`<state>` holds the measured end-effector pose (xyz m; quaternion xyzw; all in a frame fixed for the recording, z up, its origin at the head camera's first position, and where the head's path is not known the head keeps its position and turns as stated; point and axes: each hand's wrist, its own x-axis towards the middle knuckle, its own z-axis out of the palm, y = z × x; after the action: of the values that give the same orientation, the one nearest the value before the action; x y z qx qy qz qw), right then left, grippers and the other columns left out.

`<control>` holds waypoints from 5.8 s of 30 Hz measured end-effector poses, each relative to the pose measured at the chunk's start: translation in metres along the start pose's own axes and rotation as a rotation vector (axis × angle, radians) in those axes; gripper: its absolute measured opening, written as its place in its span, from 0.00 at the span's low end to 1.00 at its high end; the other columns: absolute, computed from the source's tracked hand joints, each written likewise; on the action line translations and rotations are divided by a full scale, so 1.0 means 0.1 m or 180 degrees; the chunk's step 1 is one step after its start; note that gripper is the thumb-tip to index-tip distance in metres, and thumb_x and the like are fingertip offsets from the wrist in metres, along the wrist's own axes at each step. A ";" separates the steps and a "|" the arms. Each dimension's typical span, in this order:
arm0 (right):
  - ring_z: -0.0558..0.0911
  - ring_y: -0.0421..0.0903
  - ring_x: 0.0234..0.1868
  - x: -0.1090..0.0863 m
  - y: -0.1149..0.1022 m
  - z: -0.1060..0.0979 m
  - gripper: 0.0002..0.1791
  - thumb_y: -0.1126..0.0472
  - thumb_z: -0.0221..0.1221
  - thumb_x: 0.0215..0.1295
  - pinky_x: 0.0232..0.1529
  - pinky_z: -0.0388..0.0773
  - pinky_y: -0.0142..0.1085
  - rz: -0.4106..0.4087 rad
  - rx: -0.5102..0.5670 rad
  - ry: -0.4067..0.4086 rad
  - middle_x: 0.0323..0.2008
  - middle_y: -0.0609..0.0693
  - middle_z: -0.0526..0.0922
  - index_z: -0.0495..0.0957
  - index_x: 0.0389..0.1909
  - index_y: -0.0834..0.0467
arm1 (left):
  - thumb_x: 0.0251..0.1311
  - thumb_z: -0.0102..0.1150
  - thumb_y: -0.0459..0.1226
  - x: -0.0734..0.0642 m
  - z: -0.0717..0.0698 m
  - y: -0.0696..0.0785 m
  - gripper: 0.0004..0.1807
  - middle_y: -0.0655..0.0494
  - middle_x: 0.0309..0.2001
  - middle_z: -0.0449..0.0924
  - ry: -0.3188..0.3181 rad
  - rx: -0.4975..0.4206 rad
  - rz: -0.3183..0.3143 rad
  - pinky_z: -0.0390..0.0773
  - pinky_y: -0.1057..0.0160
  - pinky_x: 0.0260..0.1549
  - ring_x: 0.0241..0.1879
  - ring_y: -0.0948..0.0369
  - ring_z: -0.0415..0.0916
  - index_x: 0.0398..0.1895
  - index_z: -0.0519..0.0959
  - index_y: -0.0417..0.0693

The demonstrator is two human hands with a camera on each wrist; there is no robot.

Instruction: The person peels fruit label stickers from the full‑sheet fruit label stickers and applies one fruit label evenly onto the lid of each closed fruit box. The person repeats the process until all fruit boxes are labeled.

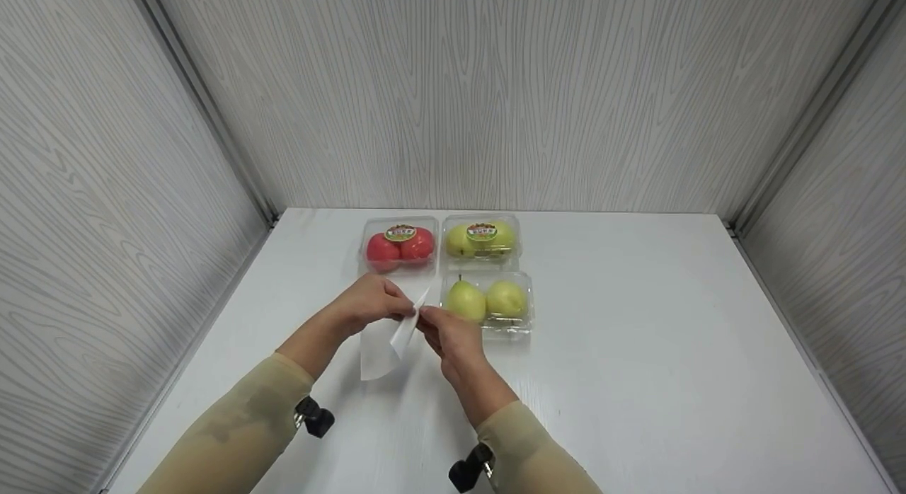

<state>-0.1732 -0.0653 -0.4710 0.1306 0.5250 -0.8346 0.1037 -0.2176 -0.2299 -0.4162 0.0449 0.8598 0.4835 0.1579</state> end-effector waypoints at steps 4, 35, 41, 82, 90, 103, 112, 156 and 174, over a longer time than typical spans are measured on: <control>0.90 0.43 0.44 0.01 -0.01 0.00 0.10 0.65 0.63 0.72 0.67 0.76 0.48 0.0004 -0.0033 0.0045 0.40 0.56 0.92 0.87 0.47 0.67 | 0.52 0.71 0.33 0.00 0.01 0.00 0.05 0.58 0.21 0.81 0.0020 0.0016 0.0021 0.81 0.61 0.35 0.27 0.63 0.74 0.28 0.91 0.39; 0.90 0.44 0.42 0.03 -0.02 -0.05 0.09 0.65 0.62 0.73 0.63 0.79 0.46 0.0051 0.0000 0.0033 0.39 0.55 0.92 0.86 0.45 0.66 | 0.58 0.64 0.34 0.02 0.07 0.02 0.09 0.53 0.25 0.86 -0.0147 -0.0659 -0.0332 0.88 0.57 0.42 0.29 0.60 0.85 0.21 0.84 0.42; 0.90 0.45 0.45 0.04 -0.03 -0.07 0.10 0.66 0.60 0.74 0.55 0.83 0.39 0.0008 0.0007 -0.0070 0.42 0.58 0.91 0.86 0.47 0.69 | 0.60 0.63 0.33 0.06 0.01 0.03 0.08 0.50 0.30 0.89 -0.0472 -0.1113 -0.0659 0.87 0.59 0.43 0.32 0.59 0.86 0.27 0.87 0.40; 0.92 0.46 0.41 -0.06 -0.28 -0.22 0.07 0.67 0.60 0.75 0.48 0.86 0.36 0.0057 0.0416 0.0010 0.35 0.55 0.91 0.82 0.46 0.67 | 0.60 0.61 0.29 0.00 -0.35 -0.12 0.03 0.50 0.33 0.86 -0.0323 -0.1816 -0.0924 0.85 0.59 0.46 0.33 0.58 0.83 0.32 0.83 0.39; 0.92 0.45 0.43 -0.09 -0.31 -0.27 0.07 0.66 0.58 0.77 0.50 0.85 0.37 0.0086 0.0438 0.0026 0.37 0.54 0.92 0.84 0.45 0.64 | 0.61 0.62 0.29 -0.02 -0.40 -0.20 0.04 0.50 0.32 0.84 -0.0262 -0.1908 -0.0968 0.85 0.58 0.50 0.34 0.58 0.83 0.29 0.82 0.40; 0.91 0.44 0.45 -0.16 -0.37 -0.33 0.10 0.65 0.58 0.78 0.58 0.82 0.39 0.0069 0.0456 0.0030 0.38 0.53 0.91 0.80 0.51 0.67 | 0.59 0.63 0.28 0.02 -0.49 -0.40 0.04 0.50 0.29 0.85 -0.0089 -0.2209 -0.1129 0.86 0.60 0.45 0.33 0.58 0.84 0.28 0.83 0.39; 0.91 0.46 0.48 -0.18 -0.40 -0.38 0.09 0.65 0.57 0.78 0.71 0.71 0.47 0.0052 0.0512 0.0088 0.38 0.53 0.91 0.78 0.51 0.66 | 0.55 0.67 0.26 0.06 -0.55 -0.67 0.03 0.46 0.32 0.88 0.0207 -0.2452 -0.1380 0.86 0.59 0.45 0.35 0.56 0.86 0.33 0.84 0.34; 0.91 0.45 0.46 -0.27 -0.57 -0.65 0.10 0.65 0.57 0.79 0.67 0.76 0.42 0.0117 0.0786 0.0078 0.36 0.52 0.91 0.85 0.37 0.59 | 0.71 0.67 0.44 0.01 -0.75 -0.45 0.20 0.43 0.49 0.86 0.0430 -0.1758 -0.0949 0.80 0.54 0.61 0.49 0.53 0.86 0.54 0.82 0.35; 0.91 0.45 0.47 -0.23 -0.68 -0.71 0.10 0.65 0.57 0.80 0.71 0.71 0.41 0.0439 0.1051 0.0048 0.37 0.53 0.91 0.85 0.38 0.59 | 0.62 0.67 0.35 -0.12 -0.10 0.30 0.16 0.48 0.49 0.88 0.0921 0.0800 0.2057 0.83 0.55 0.55 0.51 0.54 0.83 0.53 0.86 0.40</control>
<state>-0.1650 0.0290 -0.4358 0.1878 0.3714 -0.8994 0.1338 -0.2115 -0.2252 -0.3827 0.2642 0.8674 0.4004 -0.1327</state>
